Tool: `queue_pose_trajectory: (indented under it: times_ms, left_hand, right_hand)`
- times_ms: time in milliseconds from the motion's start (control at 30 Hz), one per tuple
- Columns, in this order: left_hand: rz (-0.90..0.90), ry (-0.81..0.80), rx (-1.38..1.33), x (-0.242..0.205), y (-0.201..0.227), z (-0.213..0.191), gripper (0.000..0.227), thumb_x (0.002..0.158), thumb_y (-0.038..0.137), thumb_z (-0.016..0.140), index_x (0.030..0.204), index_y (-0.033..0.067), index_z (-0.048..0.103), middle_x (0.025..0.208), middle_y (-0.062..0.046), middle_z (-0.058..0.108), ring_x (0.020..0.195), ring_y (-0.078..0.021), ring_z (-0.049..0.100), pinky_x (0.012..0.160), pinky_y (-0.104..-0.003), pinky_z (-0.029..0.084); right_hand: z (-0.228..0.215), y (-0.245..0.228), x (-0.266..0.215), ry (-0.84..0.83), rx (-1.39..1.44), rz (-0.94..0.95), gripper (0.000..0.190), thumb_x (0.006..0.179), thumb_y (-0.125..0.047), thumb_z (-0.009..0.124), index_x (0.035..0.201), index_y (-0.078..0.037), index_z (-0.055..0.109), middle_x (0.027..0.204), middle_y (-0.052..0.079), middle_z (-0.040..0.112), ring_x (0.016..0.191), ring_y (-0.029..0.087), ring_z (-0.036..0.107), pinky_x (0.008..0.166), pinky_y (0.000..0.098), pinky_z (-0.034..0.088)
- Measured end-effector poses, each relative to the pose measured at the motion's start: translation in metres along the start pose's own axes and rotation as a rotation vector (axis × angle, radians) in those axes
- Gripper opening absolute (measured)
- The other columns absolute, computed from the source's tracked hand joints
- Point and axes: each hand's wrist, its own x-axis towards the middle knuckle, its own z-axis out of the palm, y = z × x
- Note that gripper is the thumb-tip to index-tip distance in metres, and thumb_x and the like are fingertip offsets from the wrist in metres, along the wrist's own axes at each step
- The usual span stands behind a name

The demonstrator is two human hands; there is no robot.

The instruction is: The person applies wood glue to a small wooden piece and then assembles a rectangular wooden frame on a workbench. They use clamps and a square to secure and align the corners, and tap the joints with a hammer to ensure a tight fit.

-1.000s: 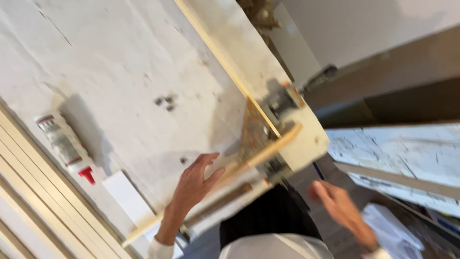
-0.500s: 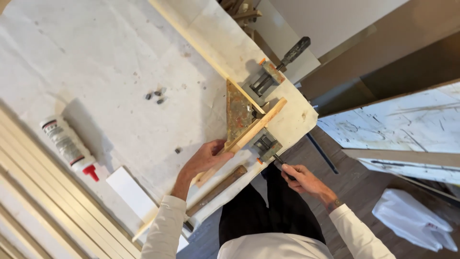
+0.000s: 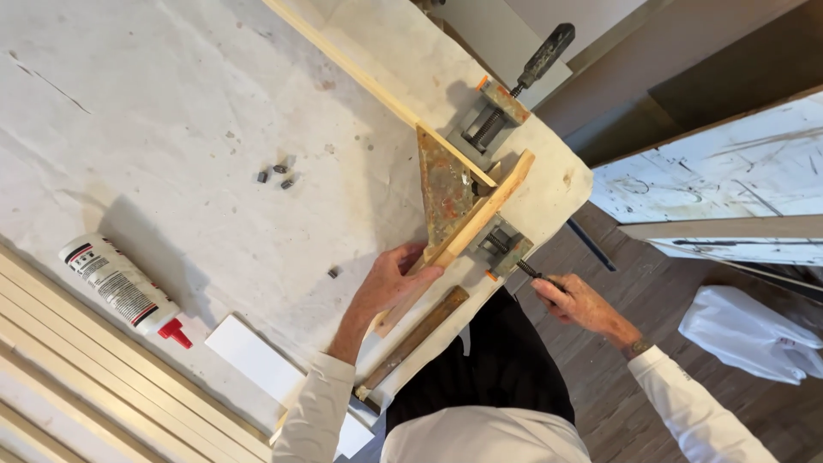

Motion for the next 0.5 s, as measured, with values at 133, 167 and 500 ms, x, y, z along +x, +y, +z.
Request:
queue_pose_trajectory:
  times_ms: [133, 167, 500]
  left_hand:
    - [-0.004, 0.0, -0.056, 0.007, -0.011, 0.004, 0.072, 0.07, 0.039, 0.086, 0.127, 0.0023, 0.061, 0.119, -0.023, 0.066, 0.113, -0.0336, 0.063, 0.096, -0.04, 0.052]
    - [-0.011, -0.011, -0.088, 0.012, -0.015, 0.005, 0.074, 0.07, 0.037, 0.087, 0.129, 0.0009, 0.059, 0.118, -0.023, 0.066, 0.11, -0.0337, 0.064, 0.095, -0.04, 0.053]
    - [-0.02, -0.014, -0.107, 0.007, -0.013, 0.002, 0.069, 0.07, 0.038, 0.087, 0.126, 0.0054, 0.062, 0.114, -0.017, 0.069, 0.104, -0.024, 0.066, 0.09, -0.035, 0.055]
  right_hand:
    - [0.005, -0.018, -0.012, 0.328, -0.545, -0.177, 0.04, 0.089, -0.044, 0.064, 0.074, -0.007, 0.056, 0.047, 0.017, 0.055, 0.044, 0.028, 0.055, 0.047, 0.0343, 0.046]
    - [0.004, -0.022, -0.017, 0.433, -0.724, -0.206, 0.036, 0.088, -0.041, 0.066, 0.081, -0.007, 0.058, 0.05, 0.019, 0.058, 0.047, 0.033, 0.062, 0.05, 0.0367, 0.048]
    - [0.026, 0.006, -0.029, 0.578, -0.628, -0.395, 0.03, 0.097, -0.035, 0.055, 0.118, -0.017, 0.064, 0.095, 0.009, 0.069, 0.093, 0.028, 0.068, 0.079, 0.036, 0.055]
